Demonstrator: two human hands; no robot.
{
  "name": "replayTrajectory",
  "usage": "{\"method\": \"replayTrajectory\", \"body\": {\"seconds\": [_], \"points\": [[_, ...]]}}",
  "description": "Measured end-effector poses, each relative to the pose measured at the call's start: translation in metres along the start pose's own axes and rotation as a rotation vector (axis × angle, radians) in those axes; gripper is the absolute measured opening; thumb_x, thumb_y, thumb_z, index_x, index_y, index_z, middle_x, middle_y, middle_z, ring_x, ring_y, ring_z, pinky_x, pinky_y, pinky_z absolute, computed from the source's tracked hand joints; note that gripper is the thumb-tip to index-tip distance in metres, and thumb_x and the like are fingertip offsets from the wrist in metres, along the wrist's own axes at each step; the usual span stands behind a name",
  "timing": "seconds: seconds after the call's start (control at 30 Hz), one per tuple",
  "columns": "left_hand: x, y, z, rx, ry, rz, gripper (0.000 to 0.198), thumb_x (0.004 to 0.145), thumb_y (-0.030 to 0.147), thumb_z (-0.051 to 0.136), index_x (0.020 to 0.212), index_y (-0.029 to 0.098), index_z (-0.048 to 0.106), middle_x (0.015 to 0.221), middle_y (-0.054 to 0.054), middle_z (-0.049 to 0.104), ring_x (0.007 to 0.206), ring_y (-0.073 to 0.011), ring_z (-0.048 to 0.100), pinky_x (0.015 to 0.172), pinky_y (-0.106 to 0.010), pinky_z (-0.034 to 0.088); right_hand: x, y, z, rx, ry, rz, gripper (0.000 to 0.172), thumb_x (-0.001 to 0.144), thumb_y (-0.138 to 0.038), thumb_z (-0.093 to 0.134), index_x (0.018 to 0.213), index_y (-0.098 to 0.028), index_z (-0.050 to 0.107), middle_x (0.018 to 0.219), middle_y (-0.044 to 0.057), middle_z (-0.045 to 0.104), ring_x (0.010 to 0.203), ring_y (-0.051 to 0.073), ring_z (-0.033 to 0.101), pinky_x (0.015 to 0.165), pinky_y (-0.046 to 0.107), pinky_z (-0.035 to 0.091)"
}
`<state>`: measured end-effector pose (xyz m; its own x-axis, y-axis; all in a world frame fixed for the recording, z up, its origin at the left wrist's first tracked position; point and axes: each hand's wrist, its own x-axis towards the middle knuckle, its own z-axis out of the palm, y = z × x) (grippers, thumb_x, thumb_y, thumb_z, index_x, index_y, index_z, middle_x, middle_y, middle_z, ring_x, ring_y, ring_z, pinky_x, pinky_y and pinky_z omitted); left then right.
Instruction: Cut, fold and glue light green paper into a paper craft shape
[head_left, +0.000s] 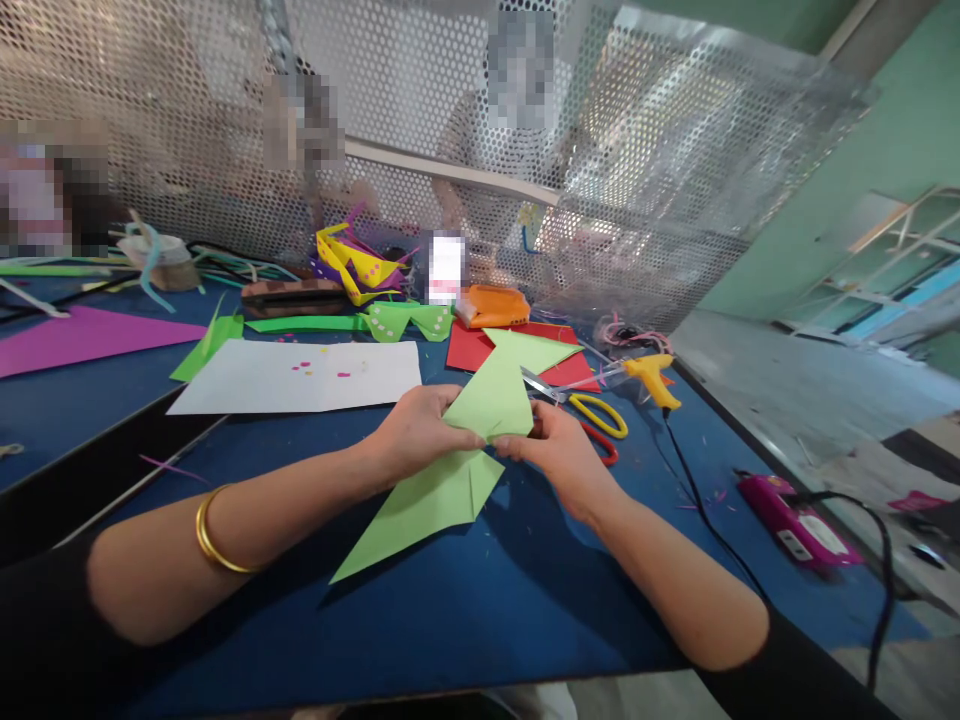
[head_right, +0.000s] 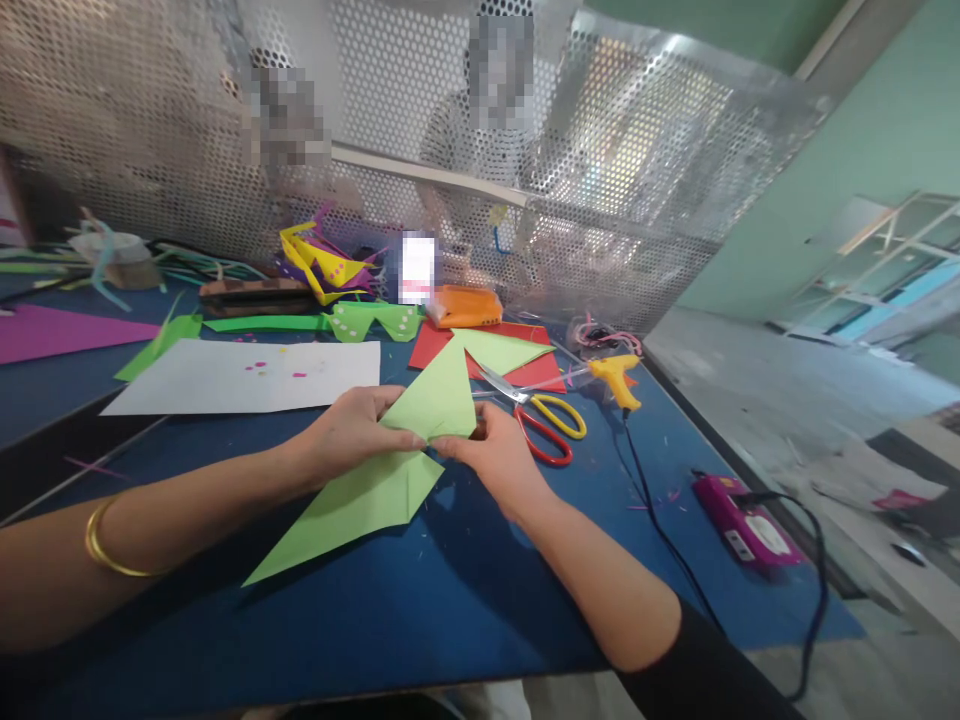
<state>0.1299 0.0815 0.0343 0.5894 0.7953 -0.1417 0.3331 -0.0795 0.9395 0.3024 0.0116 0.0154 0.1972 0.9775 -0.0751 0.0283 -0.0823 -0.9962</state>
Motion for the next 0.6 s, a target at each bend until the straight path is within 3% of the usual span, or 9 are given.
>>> {"method": "replayTrajectory", "body": {"seconds": [0.1, 0.3, 0.47, 0.6], "points": [[-0.001, 0.002, 0.003, -0.059, 0.0, -0.08, 0.033, 0.061, 0.026, 0.074, 0.092, 0.017, 0.069, 0.075, -0.001, 0.074, 0.066, -0.0209, 0.069, 0.054, -0.026, 0.05, -0.001, 0.003, 0.002, -0.017, 0.01, -0.006, 0.034, 0.058, -0.026, 0.08, 0.085, -0.014, 0.063, 0.072, 0.002, 0.069, 0.063, 0.015, 0.06, 0.058, 0.029, 0.047], [-0.001, 0.004, 0.001, -0.229, -0.136, -0.294, 0.028, 0.059, 0.029, 0.08, 0.083, 0.015, 0.074, 0.065, -0.003, 0.073, 0.054, -0.0181, 0.065, 0.054, -0.028, 0.052, -0.002, 0.007, 0.005, 0.044, -0.043, -0.055, 0.03, 0.06, -0.024, 0.077, 0.086, -0.014, 0.065, 0.074, 0.001, 0.068, 0.064, 0.015, 0.058, 0.058, 0.029, 0.048], [-0.004, 0.009, 0.001, -0.246, -0.081, -0.319, 0.025, 0.059, 0.028, 0.082, 0.079, 0.014, 0.075, 0.062, -0.004, 0.072, 0.052, -0.0181, 0.064, 0.054, -0.029, 0.052, -0.003, 0.004, 0.001, 0.104, -0.059, -0.023, 0.035, 0.061, -0.026, 0.079, 0.091, -0.016, 0.064, 0.079, 0.002, 0.071, 0.068, 0.016, 0.064, 0.069, 0.032, 0.051], [-0.004, 0.011, 0.005, -0.215, -0.022, -0.3, 0.024, 0.058, 0.027, 0.082, 0.076, 0.013, 0.075, 0.061, -0.005, 0.072, 0.052, -0.0186, 0.064, 0.05, -0.029, 0.051, -0.004, 0.003, -0.004, 0.09, 0.007, -0.031, 0.035, 0.058, -0.028, 0.081, 0.085, -0.016, 0.063, 0.073, 0.002, 0.07, 0.064, 0.015, 0.064, 0.067, 0.031, 0.051]]}}
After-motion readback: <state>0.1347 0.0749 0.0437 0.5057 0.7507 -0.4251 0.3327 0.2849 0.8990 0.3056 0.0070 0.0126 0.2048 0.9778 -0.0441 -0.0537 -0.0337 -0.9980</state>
